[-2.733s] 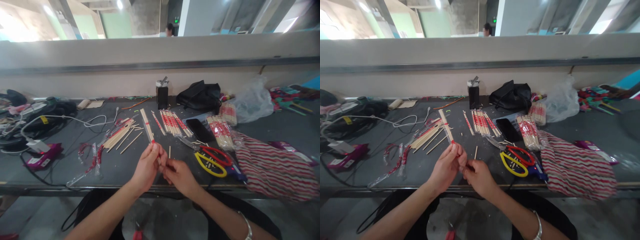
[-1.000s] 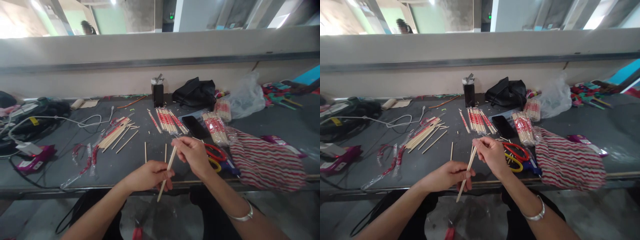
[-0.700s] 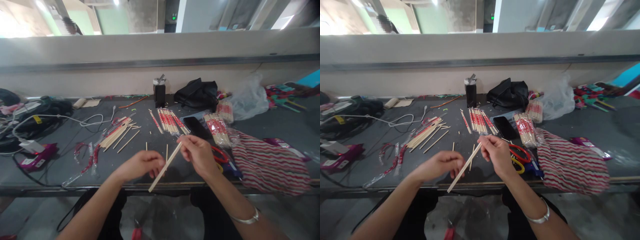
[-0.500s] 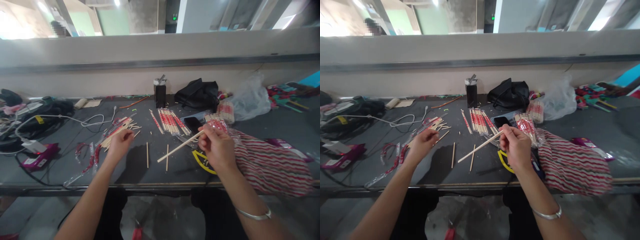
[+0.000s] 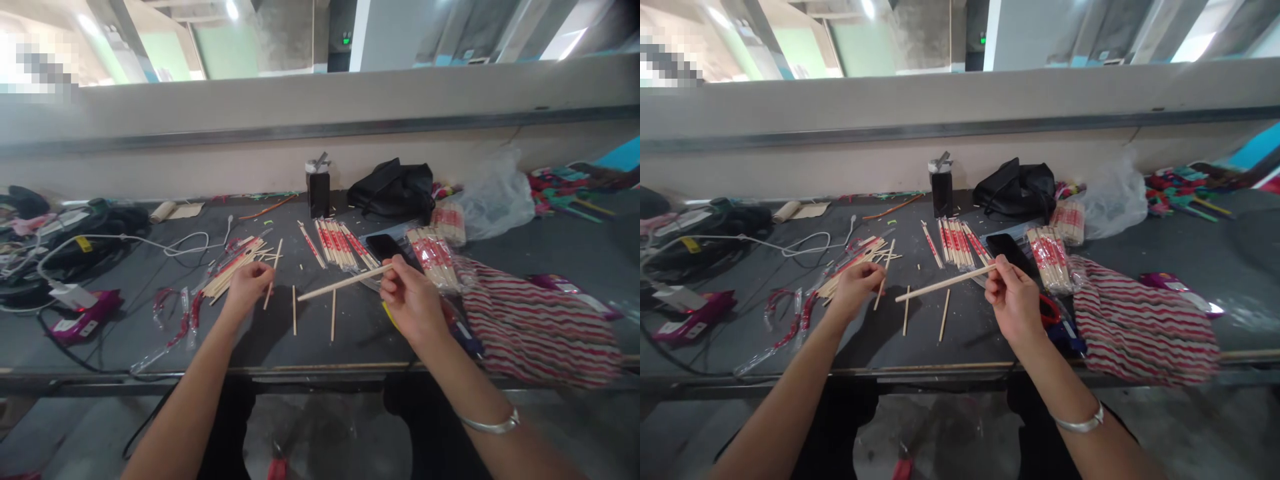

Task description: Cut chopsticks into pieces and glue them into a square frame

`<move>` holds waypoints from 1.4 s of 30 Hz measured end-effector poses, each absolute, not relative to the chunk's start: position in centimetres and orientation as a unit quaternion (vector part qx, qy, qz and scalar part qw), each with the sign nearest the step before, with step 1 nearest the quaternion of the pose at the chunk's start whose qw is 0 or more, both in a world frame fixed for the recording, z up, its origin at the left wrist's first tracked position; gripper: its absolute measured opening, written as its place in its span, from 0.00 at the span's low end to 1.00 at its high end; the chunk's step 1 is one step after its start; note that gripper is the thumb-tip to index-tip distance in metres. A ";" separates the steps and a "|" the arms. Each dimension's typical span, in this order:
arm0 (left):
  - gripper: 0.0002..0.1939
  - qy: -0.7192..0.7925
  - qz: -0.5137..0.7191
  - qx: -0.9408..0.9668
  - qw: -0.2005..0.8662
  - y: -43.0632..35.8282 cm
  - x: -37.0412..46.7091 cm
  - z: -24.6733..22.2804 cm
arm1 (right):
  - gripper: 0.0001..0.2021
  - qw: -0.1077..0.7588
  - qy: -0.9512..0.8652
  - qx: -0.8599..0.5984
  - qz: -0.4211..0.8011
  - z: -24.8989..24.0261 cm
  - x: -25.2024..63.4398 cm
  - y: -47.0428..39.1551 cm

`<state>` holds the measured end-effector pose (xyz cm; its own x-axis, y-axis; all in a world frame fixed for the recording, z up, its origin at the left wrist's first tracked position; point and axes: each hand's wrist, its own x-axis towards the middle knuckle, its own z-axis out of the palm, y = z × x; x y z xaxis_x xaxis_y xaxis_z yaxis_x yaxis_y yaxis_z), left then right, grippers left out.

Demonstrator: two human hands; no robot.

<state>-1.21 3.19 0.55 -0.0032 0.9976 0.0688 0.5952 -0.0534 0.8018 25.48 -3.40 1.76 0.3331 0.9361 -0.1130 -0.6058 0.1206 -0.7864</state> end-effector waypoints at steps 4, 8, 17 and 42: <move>0.07 0.359 0.504 0.401 0.676 0.4 1.8 1.0 | 0.11 0.722 -0.177 -0.376 0.553 1.4 24.6 -3.3; 0.13 0.249 0.560 0.293 0.734 -1.5 4.4 0.6 | 0.12 0.705 -0.167 -0.377 0.577 1.0 22.9 -3.6; 0.11 0.211 0.619 0.225 0.722 -2.7 5.2 0.9 | 0.14 0.664 -0.186 -0.399 0.604 -0.6 19.7 -5.0; 0.05 0.215 0.579 0.266 0.740 -2.3 3.2 3.0 | 0.12 0.401 -0.578 -0.488 0.517 -0.4 17.9 -7.7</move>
<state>3.23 -2.33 2.99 0.2376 0.9713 -0.0106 -0.7426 0.1887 0.6426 17.91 -7.66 -0.38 -0.2023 0.9785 -0.0409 0.1485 -0.0106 -0.9889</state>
